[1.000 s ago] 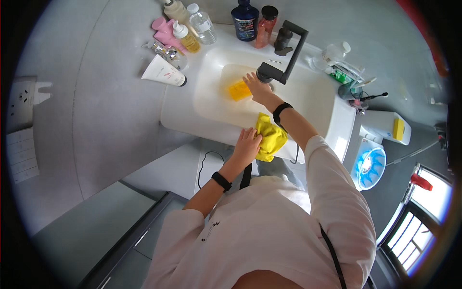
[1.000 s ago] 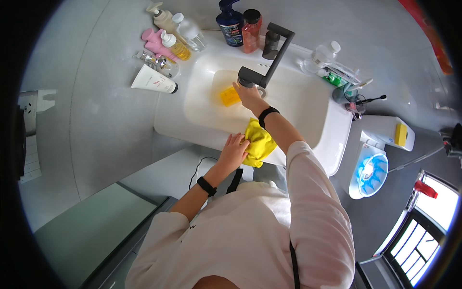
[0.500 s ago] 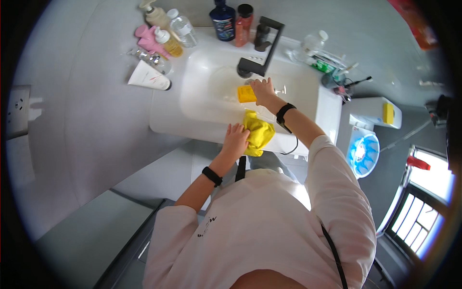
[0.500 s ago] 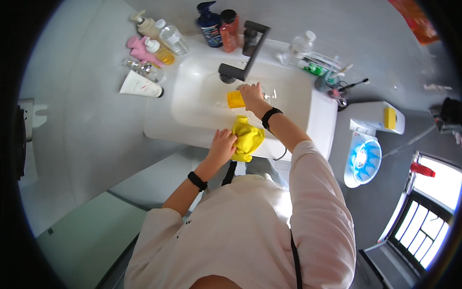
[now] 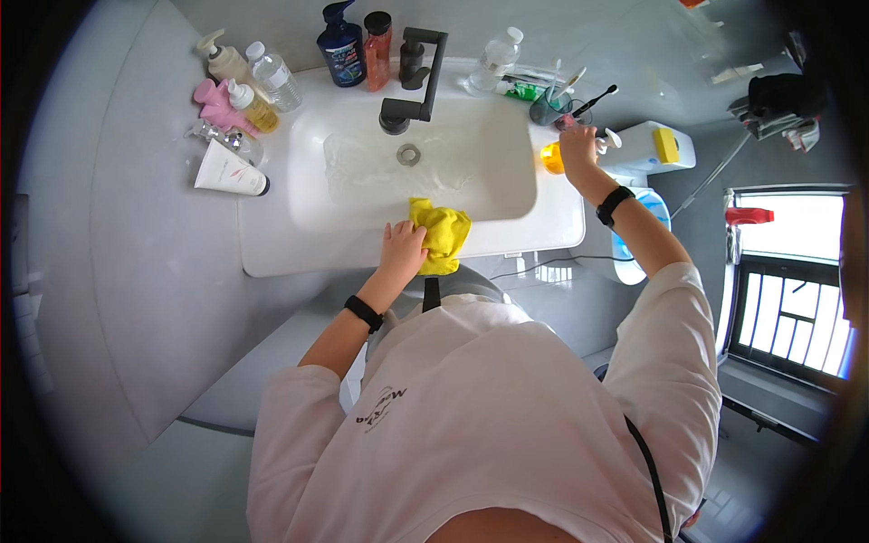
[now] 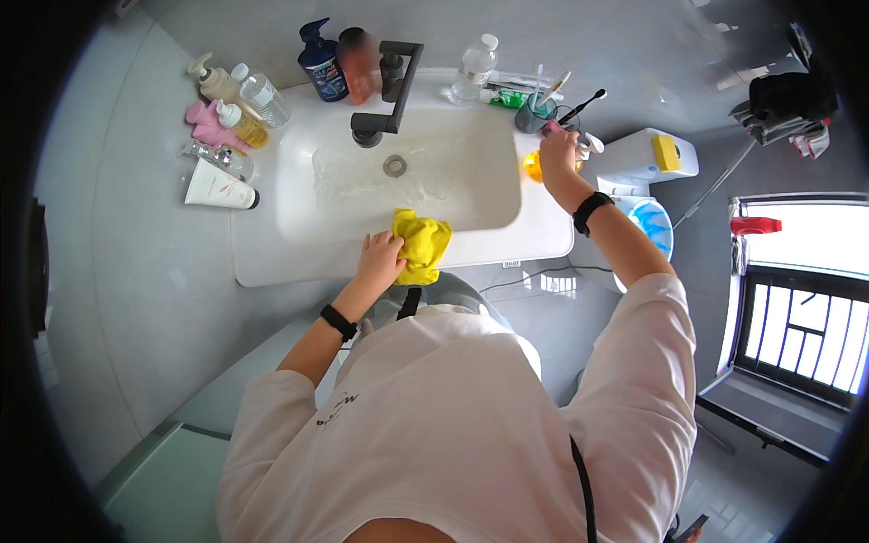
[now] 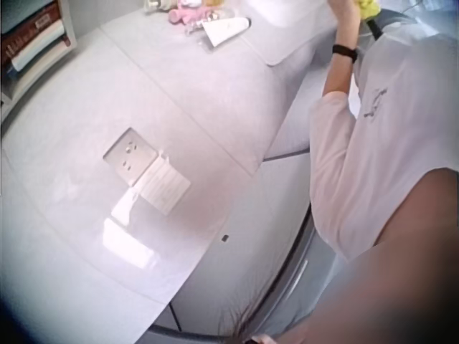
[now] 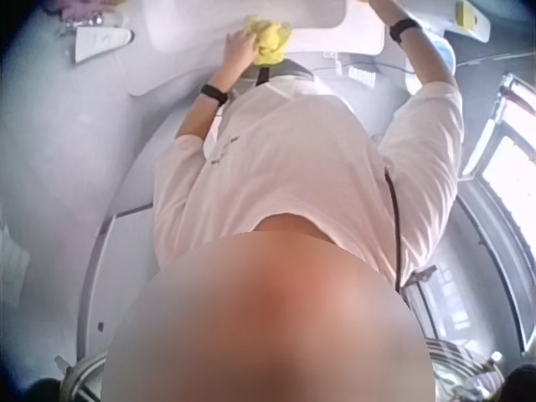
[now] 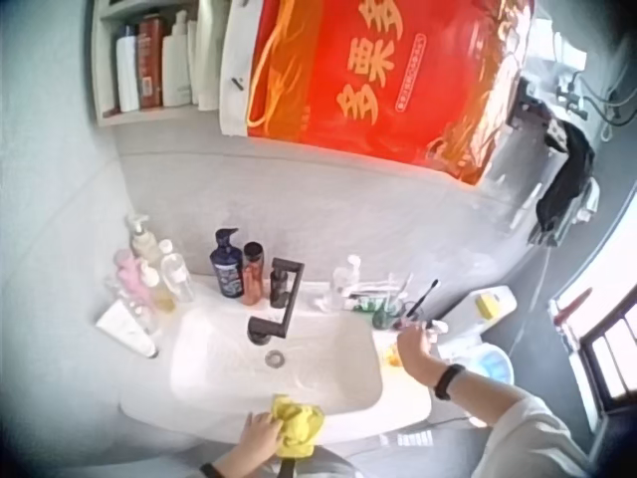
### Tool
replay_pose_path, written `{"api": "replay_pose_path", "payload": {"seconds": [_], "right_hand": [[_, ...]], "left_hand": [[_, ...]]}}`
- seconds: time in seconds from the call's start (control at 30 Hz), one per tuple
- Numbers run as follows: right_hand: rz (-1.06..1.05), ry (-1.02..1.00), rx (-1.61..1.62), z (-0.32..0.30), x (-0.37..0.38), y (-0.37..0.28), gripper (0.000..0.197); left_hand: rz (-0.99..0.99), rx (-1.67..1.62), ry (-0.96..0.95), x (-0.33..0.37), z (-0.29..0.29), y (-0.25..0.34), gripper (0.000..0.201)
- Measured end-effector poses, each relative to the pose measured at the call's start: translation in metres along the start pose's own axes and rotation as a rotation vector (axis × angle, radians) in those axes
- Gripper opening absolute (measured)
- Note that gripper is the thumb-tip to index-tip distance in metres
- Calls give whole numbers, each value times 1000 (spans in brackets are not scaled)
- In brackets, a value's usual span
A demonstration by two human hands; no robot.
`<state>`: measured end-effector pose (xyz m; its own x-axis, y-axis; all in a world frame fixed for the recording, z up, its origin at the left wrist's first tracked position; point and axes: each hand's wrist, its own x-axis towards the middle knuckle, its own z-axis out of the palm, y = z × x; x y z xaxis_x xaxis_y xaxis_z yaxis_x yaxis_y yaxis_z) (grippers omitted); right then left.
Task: Cleaning and organizing various toiletry bottles and items on a bathroom sink and shelf.
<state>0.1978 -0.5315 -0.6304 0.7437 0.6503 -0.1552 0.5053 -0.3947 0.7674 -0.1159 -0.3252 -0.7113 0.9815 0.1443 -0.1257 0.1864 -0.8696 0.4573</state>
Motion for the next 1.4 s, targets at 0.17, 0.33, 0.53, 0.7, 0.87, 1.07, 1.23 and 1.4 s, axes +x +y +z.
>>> {"api": "replay_pose_path", "payload": {"seconds": [0.17,0.33,0.53,0.7,0.87,1.07,1.23,1.4], "right_hand": [[192,-245,-54,52,5,1,13],[140,-105,-111,57,3,-12,16],[87,-178,-130,58,1,-17,26],[-127,-150,670,-64,-28,-61,46],[-385,56,1521,-69,-59,-150,38],[-218,-168,1713,-98,-33,-141,21],[-120,140,1686,-146,-10,-54,14],[21,57,1490,-144,-14,-53,16]], "left_hand": [[10,-22,5,-2,-3,-1,30],[-36,-29,6,-6,-6,2,33],[-6,-44,-6,-1,-8,5,33],[8,-51,99,-2,2,-3,26],[-139,-409,118,14,-20,-5,17],[-185,-724,355,30,-77,-23,14],[-52,-532,439,37,-143,-31,18],[-37,-348,367,47,-117,-50,28]]}}
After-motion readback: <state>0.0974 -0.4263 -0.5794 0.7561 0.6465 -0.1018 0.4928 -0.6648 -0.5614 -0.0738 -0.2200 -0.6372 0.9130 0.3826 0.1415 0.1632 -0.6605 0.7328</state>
